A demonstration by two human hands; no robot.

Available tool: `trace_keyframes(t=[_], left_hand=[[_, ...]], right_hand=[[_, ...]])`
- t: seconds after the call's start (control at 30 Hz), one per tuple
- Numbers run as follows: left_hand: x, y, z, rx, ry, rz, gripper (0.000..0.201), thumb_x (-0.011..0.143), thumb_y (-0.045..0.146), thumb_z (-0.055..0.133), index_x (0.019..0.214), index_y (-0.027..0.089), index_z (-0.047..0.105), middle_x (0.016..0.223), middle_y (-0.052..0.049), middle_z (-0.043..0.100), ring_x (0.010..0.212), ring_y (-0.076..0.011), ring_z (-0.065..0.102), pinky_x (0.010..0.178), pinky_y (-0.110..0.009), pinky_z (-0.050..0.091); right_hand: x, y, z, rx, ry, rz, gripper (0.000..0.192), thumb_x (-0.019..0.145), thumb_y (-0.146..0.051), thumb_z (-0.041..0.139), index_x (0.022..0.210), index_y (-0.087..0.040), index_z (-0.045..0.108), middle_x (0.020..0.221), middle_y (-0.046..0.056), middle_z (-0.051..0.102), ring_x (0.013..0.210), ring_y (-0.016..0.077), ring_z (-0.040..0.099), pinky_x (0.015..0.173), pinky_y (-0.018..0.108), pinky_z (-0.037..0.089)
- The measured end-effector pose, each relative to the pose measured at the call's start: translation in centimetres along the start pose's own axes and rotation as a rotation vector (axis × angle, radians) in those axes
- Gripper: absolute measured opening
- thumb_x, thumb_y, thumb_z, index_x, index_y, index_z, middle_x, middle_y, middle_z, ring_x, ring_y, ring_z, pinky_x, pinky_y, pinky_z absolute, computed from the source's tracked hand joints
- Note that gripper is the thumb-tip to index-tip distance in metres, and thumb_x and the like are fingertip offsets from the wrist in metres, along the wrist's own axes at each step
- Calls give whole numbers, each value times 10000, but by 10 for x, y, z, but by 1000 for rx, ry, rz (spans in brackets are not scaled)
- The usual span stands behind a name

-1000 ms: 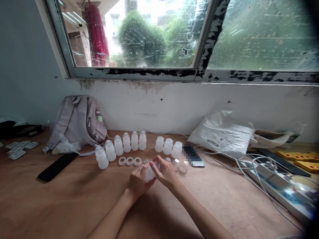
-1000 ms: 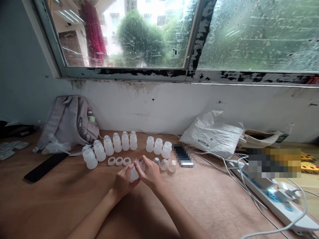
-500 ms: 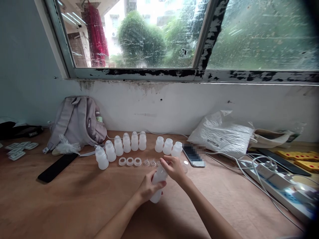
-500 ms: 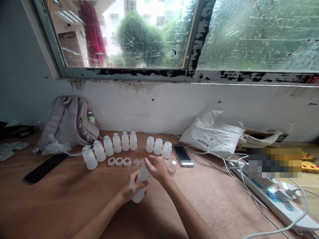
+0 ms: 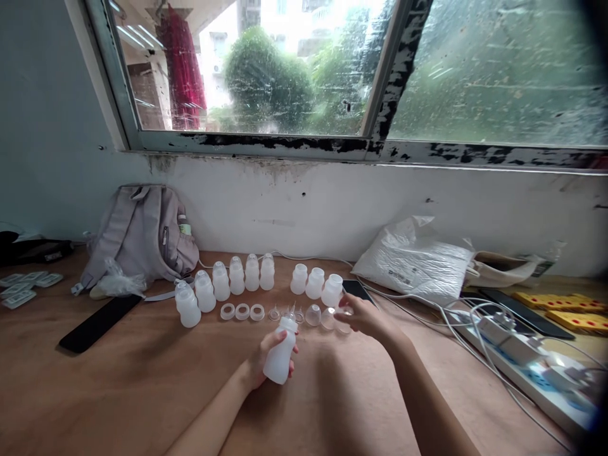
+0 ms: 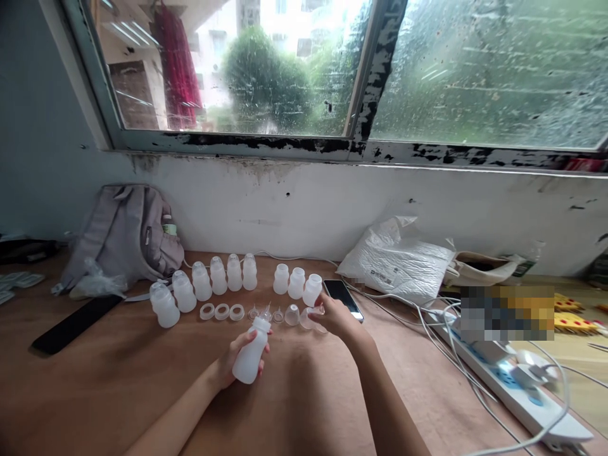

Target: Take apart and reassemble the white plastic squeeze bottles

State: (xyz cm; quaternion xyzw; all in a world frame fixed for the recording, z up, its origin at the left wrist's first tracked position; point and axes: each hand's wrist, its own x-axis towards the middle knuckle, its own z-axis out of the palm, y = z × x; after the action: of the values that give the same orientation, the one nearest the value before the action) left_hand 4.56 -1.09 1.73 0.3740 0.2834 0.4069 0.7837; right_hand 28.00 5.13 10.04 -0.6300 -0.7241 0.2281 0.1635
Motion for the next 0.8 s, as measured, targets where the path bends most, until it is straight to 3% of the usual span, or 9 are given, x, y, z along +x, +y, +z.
trace_keyframes(t=[0.07,0.17,0.4,0.57,0.8], left_hand=[[0,0,0,-17,30,4,408,758,470,453,1035,170,479,806,-28,531,498,-111,541,462,-253,433],[1,-1,-1,-38,57,18,415,756,473,462,1039,170,481,803,-29,533,498,-110,536,466,-255,433],[2,-3,-2,-35,66,17,425,764,462,460,1066,163,472,825,-43,539,504,-113,541,460,-250,431],[1,-2,0,-17,56,16,426,760,465,463,1063,166,471,823,-42,544,507,-114,546,457,-244,432],[0,0,3,6,49,6,424,755,461,472,1056,164,470,817,-40,548,506,-113,545,459,-247,433]], right_hand=[[-1,5,1,-107,-116,69,201,647,-240,591,830,-187,527,712,13,571,523,114,538,448,201,366],[-2,7,4,-217,-184,166,251,575,-159,625,800,-171,516,783,36,561,560,134,555,446,210,368],[0,9,8,-233,-195,264,270,509,-146,674,699,-161,482,824,66,555,595,190,590,385,215,368],[6,16,12,-208,-210,337,351,521,-135,668,806,-141,462,942,127,554,601,204,605,330,212,385],[11,21,20,-172,-206,387,510,536,-138,669,975,-139,411,963,162,566,587,206,611,355,234,414]])
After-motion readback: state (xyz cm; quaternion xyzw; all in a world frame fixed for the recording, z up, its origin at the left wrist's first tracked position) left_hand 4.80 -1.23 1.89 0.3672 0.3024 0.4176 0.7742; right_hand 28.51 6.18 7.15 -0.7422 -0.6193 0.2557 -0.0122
